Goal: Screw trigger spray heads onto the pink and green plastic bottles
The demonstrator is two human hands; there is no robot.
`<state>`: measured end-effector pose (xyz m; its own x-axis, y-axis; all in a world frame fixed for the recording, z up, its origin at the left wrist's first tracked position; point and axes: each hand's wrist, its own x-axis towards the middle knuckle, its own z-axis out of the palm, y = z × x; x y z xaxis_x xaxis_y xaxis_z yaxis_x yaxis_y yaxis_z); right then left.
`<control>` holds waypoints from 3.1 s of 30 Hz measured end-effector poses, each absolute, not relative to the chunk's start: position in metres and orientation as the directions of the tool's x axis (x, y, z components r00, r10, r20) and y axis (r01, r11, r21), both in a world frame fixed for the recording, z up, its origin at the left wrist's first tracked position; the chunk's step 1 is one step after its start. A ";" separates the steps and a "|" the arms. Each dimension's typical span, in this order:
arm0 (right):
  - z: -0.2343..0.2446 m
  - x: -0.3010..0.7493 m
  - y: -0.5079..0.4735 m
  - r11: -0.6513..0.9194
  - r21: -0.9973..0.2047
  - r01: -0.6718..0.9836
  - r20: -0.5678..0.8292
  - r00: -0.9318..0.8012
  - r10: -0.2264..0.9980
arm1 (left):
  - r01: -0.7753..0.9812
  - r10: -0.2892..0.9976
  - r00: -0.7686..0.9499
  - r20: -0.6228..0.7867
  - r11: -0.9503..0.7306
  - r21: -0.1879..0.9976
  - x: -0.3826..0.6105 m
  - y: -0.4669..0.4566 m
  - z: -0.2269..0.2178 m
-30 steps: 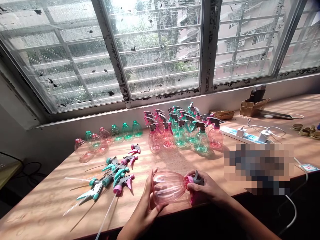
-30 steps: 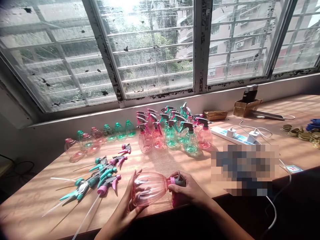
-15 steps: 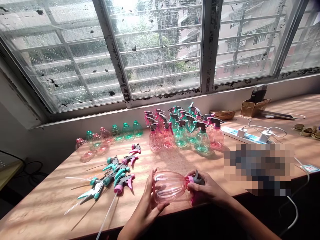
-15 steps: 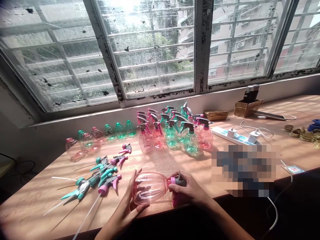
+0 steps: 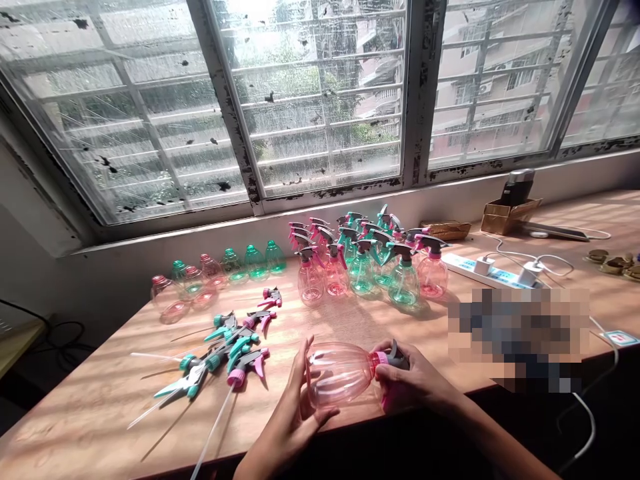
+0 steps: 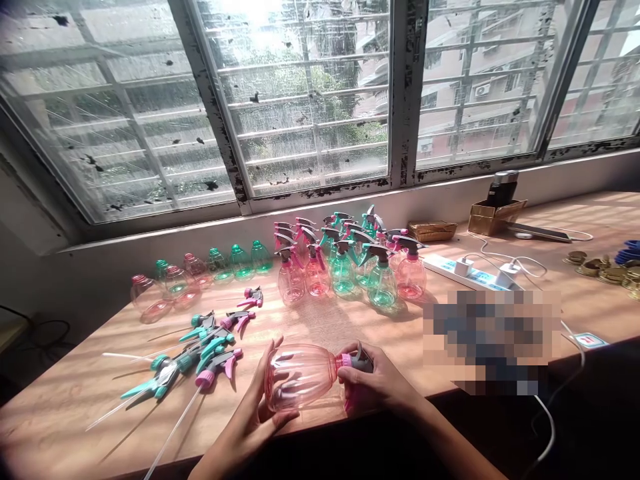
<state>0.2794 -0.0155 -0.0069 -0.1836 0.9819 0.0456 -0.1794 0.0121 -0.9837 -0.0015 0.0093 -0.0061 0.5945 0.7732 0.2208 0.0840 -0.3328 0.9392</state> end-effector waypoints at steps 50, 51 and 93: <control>-0.014 0.280 -0.013 0.031 -0.973 -0.228 0.073 -0.176 0.982 | 0.093 0.757 0.562 0.334 -0.459 0.883 0.004 0.003 0.000; -0.015 0.280 -0.013 0.032 -0.972 -0.233 0.074 -0.174 0.982 | 0.099 0.758 0.574 0.311 -0.441 0.892 0.002 0.003 0.000; -0.006 0.280 -0.016 0.025 -0.986 -0.163 0.053 -0.170 0.984 | 0.265 0.768 0.522 0.371 -0.560 0.785 0.002 0.004 0.008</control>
